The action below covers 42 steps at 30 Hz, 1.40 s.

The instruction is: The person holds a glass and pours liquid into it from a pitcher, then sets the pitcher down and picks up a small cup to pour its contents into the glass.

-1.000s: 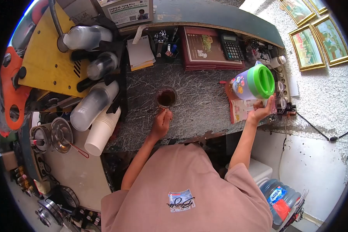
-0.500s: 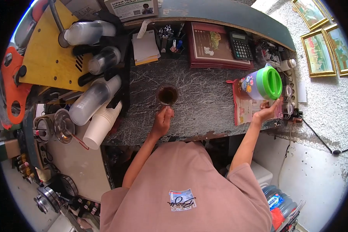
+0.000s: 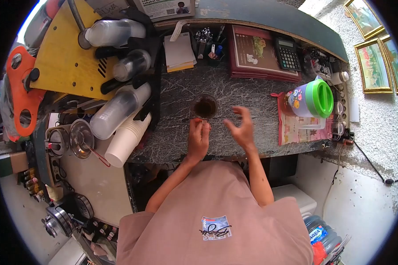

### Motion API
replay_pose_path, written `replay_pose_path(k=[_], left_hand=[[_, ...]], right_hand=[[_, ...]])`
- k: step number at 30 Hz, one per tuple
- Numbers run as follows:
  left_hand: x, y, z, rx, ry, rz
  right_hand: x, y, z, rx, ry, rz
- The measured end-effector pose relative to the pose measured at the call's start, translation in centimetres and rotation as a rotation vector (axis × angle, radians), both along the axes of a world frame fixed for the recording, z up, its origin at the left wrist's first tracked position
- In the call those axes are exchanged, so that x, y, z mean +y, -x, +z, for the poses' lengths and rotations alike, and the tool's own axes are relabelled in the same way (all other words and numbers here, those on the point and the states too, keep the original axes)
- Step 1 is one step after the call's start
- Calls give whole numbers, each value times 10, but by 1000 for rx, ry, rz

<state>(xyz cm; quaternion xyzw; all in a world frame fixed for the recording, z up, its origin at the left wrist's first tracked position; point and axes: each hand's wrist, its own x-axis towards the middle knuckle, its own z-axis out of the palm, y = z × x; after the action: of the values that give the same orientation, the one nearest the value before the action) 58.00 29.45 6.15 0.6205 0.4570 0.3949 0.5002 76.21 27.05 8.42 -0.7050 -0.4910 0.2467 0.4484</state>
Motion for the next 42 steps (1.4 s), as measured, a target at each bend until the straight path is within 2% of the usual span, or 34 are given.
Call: replay_pose_path(k=[2,5,7,10,14,22,23,27,30,38,40,42], left_hand=[[0,1,-4,160,-70,34],[-1,-1,-2,196,-205,94],[3,-1,2,142,-188,86],[8,5,2,49,-112,63],[17,25,0,-30,59,11],[39,67,10,46,53,156],[40,70,12,44,101,164],[47,83,-5,81,22,241],[50,88,-5,16,62,249],[53,92,-10,77,46,259],[51,92,-14,86,27,259],[52,91,-18,-30,99,264]], right_hand=[[20,23,-21,54,21,92],[45,36,-33,19,-15,200],[54,39,-22,107,84,297],[60,40,-19,71,76,333],[75,52,-15,-66,61,350],[108,95,-23,-124,-58,400],[110,99,-23,-121,-57,399],[119,110,-23,-91,-49,436],[122,116,-26,-106,-53,423],[115,117,-35,-89,-25,418],[109,116,-41,-10,-53,428],[96,109,-44,18,-94,416]])
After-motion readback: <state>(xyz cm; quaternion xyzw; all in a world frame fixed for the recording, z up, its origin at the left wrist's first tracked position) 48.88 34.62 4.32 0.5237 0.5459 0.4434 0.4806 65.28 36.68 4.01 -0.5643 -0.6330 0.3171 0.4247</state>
